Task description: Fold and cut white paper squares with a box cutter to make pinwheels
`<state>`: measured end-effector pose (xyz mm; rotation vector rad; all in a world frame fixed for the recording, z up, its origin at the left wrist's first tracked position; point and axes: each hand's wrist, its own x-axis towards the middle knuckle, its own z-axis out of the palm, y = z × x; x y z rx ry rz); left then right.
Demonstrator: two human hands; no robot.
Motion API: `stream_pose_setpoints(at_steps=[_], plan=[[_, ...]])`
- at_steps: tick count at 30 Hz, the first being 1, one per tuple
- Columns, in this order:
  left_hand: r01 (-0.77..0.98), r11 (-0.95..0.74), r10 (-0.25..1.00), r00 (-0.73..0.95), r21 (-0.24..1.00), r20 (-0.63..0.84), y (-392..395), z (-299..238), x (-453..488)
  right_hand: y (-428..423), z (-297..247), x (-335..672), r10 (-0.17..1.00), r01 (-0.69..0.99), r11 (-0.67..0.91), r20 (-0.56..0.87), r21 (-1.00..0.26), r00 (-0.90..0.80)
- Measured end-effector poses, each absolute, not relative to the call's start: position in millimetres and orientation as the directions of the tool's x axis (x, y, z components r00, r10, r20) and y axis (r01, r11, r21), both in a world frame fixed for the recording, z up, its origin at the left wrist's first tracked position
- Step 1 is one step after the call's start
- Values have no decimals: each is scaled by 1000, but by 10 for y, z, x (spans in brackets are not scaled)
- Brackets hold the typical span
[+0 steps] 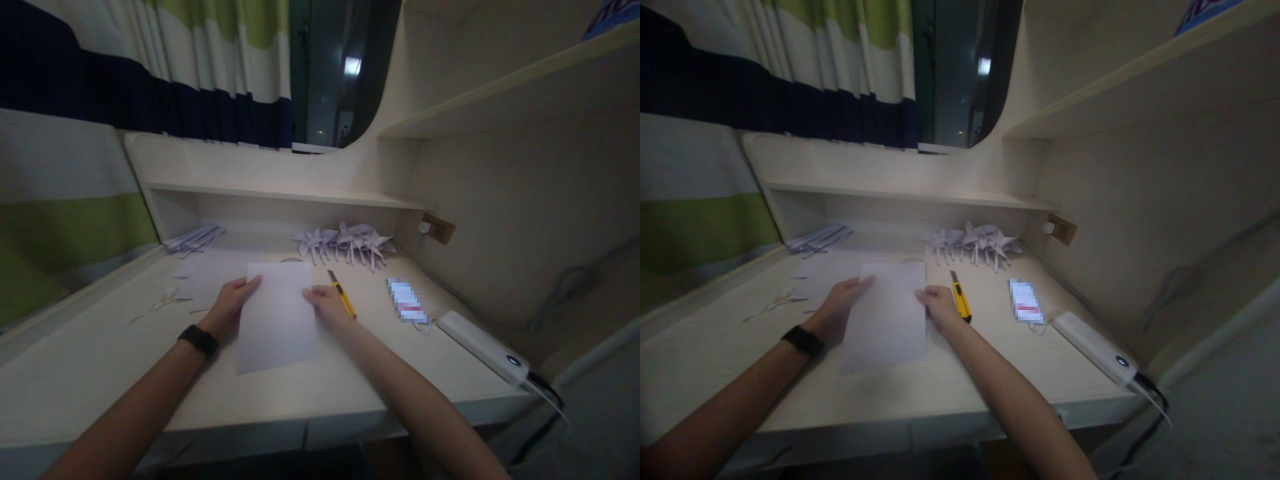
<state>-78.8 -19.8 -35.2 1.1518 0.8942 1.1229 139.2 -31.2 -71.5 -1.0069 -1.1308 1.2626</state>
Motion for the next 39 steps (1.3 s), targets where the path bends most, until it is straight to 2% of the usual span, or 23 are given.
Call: stream_pose_setpoints(at_steps=[6,11,16,22,25,27,28,30,32,34,37,39], plan=[[-213,-92,995,6,973,95,-52,-354,-906,-257,-640,1594,992,-115,-4,11,-993,-124],[-138,-104,995,-7,985,104,-24,-355,-953,-258,-590,1720,994,-61,5,11,-998,-107],[-46,-114,990,72,992,117,-54,-322,-932,-236,-611,1723,998,-29,56,56,-998,-5],[-8,-154,988,24,988,154,-36,-338,-921,-240,-519,1682,982,7,140,140,-990,124],[44,-151,989,4,988,151,-64,-346,-869,-353,-365,1647,915,116,267,289,-957,281],[-9,-151,979,137,989,151,-139,-330,-780,-473,-273,1592,761,409,415,556,-813,334],[-86,-155,952,253,984,172,-194,-315,-718,-538,-246,1551,675,544,462,676,-700,296],[-276,-113,872,432,954,229,-323,-278,-575,-658,-248,1446,575,734,495,808,-465,124],[-342,-79,832,495,936,251,-447,-237,-434,-748,-310,1323,545,820,518,833,-245,-96],[-301,-105,826,504,948,252,-529,-198,-331,-805,-387,1210,523,842,532,818,-93,-239],[-267,-126,879,417,956,232,-527,-150,-298,-835,-425,1126,529,829,559,778,-18,-339],[-283,-106,893,394,953,216,-452,-122,-350,-805,-372,1162,512,815,577,801,-51,-312]])
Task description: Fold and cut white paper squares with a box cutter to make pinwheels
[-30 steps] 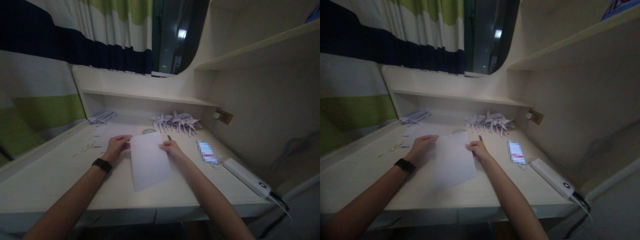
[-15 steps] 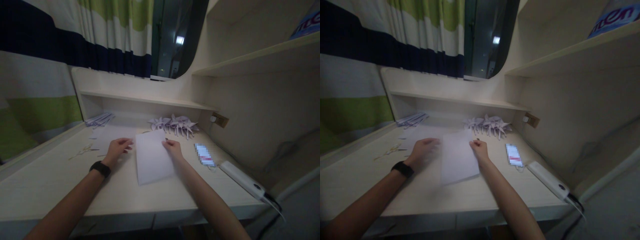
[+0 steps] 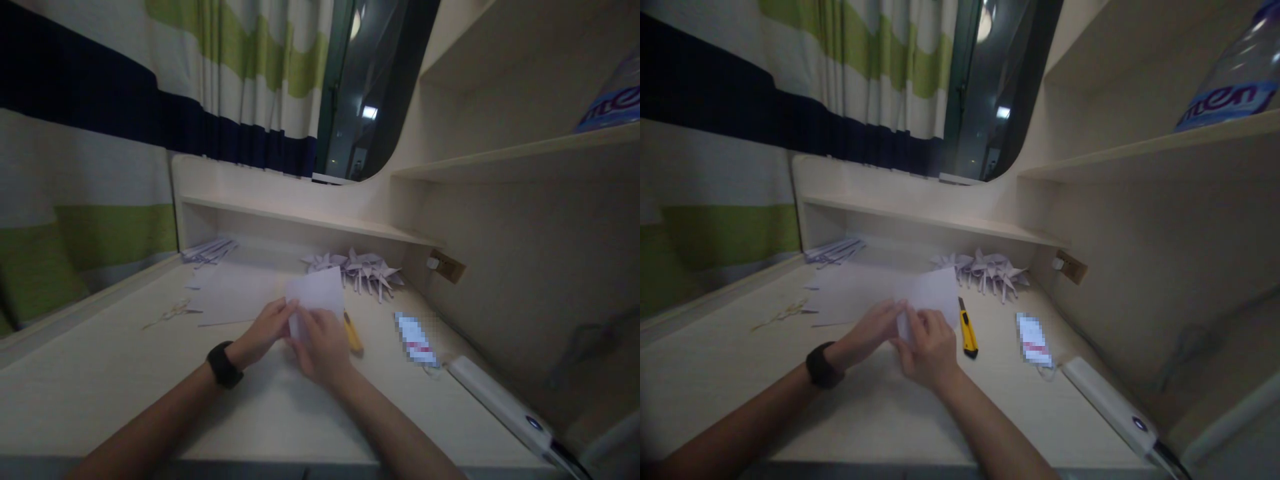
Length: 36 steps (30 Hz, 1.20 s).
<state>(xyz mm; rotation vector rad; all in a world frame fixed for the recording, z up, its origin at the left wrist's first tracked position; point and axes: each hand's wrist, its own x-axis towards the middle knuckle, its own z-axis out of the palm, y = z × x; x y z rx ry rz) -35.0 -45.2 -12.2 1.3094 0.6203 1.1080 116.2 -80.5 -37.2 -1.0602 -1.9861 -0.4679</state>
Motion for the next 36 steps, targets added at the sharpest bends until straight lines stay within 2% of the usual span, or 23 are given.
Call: stream_pose_setpoints(at_steps=[2,4,6,8,10,12,15,17,23,31,36], plan=[[-329,-58,872,442,942,208,-351,-95,-430,-725,-279,1275,492,815,552,858,-173,-151],[-391,-7,831,509,920,223,-258,-70,-505,-614,-182,1437,512,774,493,851,-398,111],[-440,24,797,551,898,249,-195,-57,-553,-509,-114,1602,681,575,469,689,-671,249],[-449,39,779,573,893,255,-158,-67,-577,-444,-92,1728,901,297,375,421,-878,109],[-402,21,786,572,915,233,-128,-103,-598,-421,-113,1801,976,142,217,213,-966,-42],[-308,-51,841,500,950,207,-82,-158,-639,-418,-153,1834,990,92,121,113,-988,-90],[-148,-164,933,298,975,202,14,-240,-744,-408,-201,1868,994,120,71,60,-990,-88],[-77,-167,955,237,983,181,67,-272,-823,-394,-210,1901,995,144,35,22,-989,-94],[5,-143,942,308,990,134,82,-263,-930,-365,-206,1983,980,157,-77,-104,-985,-168],[44,-115,875,477,992,81,93,-289,-963,-272,-341,2021,969,204,-87,-130,-975,-209],[114,-143,900,428,983,81,97,-323,-941,-290,-331,2029,968,151,-81,-114,-985,-225]])
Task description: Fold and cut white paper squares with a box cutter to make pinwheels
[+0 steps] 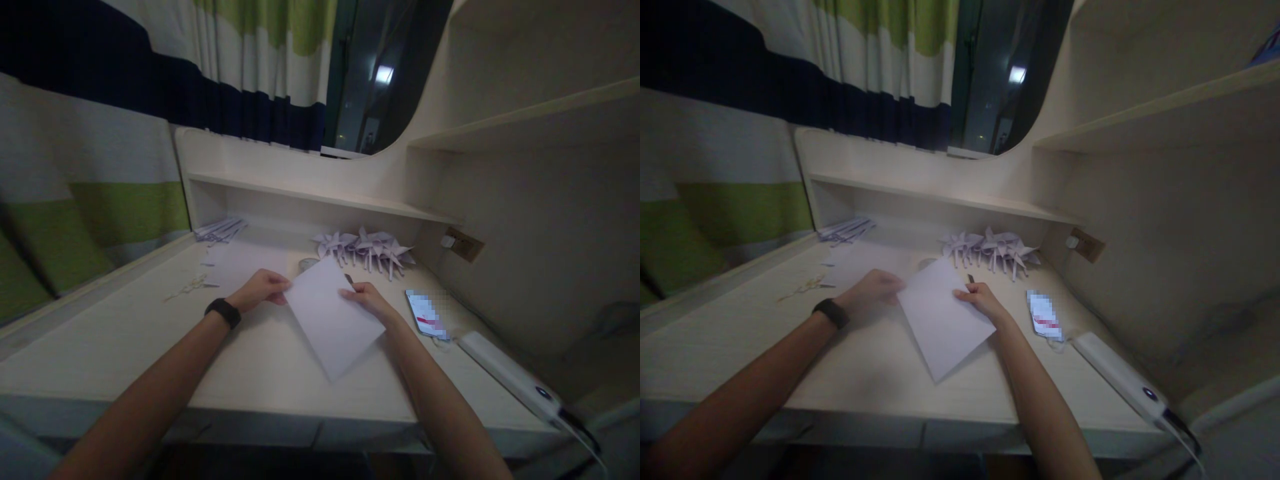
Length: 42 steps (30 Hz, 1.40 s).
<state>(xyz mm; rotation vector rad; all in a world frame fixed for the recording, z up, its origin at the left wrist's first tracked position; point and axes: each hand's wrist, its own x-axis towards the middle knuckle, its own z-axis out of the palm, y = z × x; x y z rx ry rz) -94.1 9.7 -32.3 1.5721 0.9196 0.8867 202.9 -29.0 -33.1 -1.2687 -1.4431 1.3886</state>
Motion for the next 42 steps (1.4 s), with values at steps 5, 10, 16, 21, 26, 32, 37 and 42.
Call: stream_pose_setpoints(at_steps=[5,10,16,21,26,32,37,42], plan=[[144,-147,903,423,979,74,107,-337,-928,-323,-309,2012,951,79,-83,-103,-993,-293],[106,-128,870,489,986,60,98,-304,-957,-315,-320,2033,950,72,-71,-90,-995,-300],[12,-71,847,529,997,54,85,-301,-975,-368,-262,2022,922,-1,-23,-21,-1000,-388],[-59,-34,865,498,998,59,126,-361,-999,-374,-214,2016,914,1,23,20,-1000,-406],[-101,-7,871,489,995,56,122,-374,-1000,-362,-211,2029,932,46,-60,-73,-997,-356],[-206,-33,929,354,978,106,149,-417,-932,-424,-183,1937,930,34,-50,-59,-998,-362],[-254,-73,974,188,964,123,190,-438,-890,-474,-247,1746,930,97,53,14,-994,-369],[-277,-39,983,162,960,87,114,-369,-818,-422,-394,1573,901,213,400,339,-892,-270]])
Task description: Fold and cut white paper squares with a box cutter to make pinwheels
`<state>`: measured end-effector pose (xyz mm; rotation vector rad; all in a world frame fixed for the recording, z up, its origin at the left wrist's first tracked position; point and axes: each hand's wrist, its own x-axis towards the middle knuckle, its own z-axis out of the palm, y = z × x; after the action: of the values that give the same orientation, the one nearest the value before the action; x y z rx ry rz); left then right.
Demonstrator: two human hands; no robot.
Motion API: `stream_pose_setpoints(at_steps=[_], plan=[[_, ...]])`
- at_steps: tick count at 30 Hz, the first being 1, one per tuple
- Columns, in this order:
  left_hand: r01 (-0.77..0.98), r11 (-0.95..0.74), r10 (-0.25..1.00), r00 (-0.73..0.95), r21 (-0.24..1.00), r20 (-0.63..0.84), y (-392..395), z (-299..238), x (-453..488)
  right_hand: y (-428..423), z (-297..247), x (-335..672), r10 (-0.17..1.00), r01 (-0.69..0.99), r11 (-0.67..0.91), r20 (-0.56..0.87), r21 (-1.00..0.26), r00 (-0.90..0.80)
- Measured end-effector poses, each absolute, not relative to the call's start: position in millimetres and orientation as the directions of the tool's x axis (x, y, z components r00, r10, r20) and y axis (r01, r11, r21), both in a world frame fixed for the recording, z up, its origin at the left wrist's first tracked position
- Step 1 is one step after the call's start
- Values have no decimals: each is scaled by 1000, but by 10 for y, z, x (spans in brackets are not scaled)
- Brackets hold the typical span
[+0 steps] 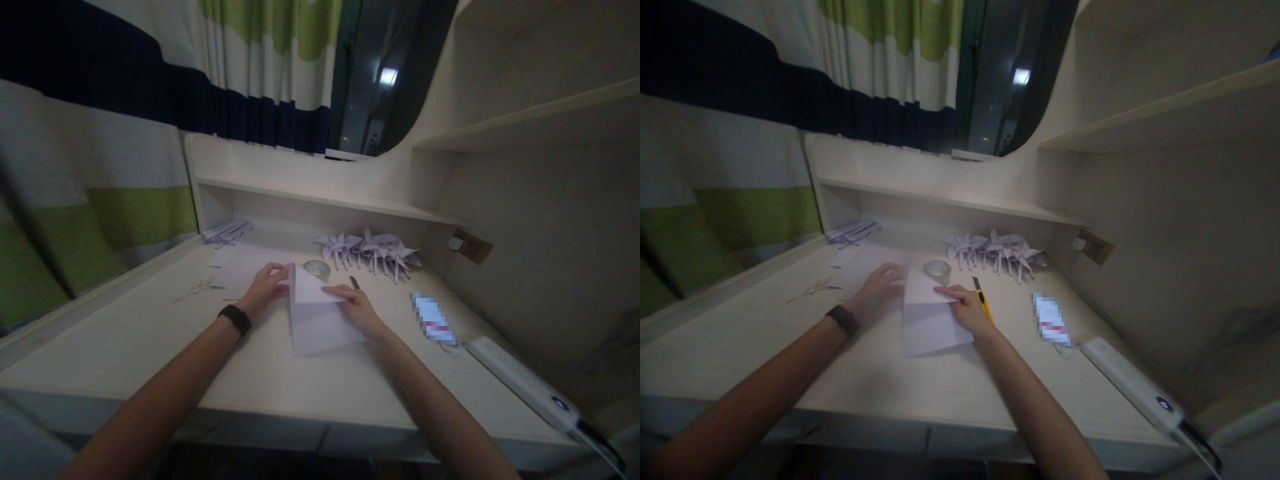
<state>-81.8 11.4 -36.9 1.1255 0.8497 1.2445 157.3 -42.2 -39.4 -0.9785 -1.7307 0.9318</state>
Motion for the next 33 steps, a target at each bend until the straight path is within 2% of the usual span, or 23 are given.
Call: stream_pose_setpoints(at_steps=[3,5,8,12,14,18,23,26,28,31,33], plan=[[-297,-27,987,145,955,73,41,-330,-766,-368,-510,1522,852,294,524,481,-799,-208],[-298,-13,976,205,954,77,-2,-319,-736,-352,-571,1504,825,345,564,530,-750,-196],[-242,-23,954,285,970,94,-36,-335,-695,-369,-614,1482,793,438,597,577,-672,-197],[-161,-51,962,258,986,92,-16,-409,-659,-414,-610,1457,769,533,607,604,-590,-207],[-150,-77,962,250,986,113,2,-438,-652,-422,-604,1453,796,533,565,586,-630,-152],[-140,-127,960,230,982,157,12,-444,-648,-426,-591,1471,914,476,361,405,-802,-11],[-138,-160,967,178,977,184,-27,-421,-634,-462,-546,1478,914,479,388,395,-787,-91],[-75,-181,978,92,981,188,-41,-428,-644,-470,-518,1482,927,428,372,352,-824,-130],[-44,-175,983,51,984,177,-37,-442,-655,-454,-507,1495,940,337,338,301,-879,-159],[-43,-161,985,56,986,163,-28,-463,-660,-417,-500,1516,965,56,189,175,-980,-195],[-31,-169,981,96,985,171,-34,-466,-646,-403,-498,1520,972,-142,49,81,-989,-222]])
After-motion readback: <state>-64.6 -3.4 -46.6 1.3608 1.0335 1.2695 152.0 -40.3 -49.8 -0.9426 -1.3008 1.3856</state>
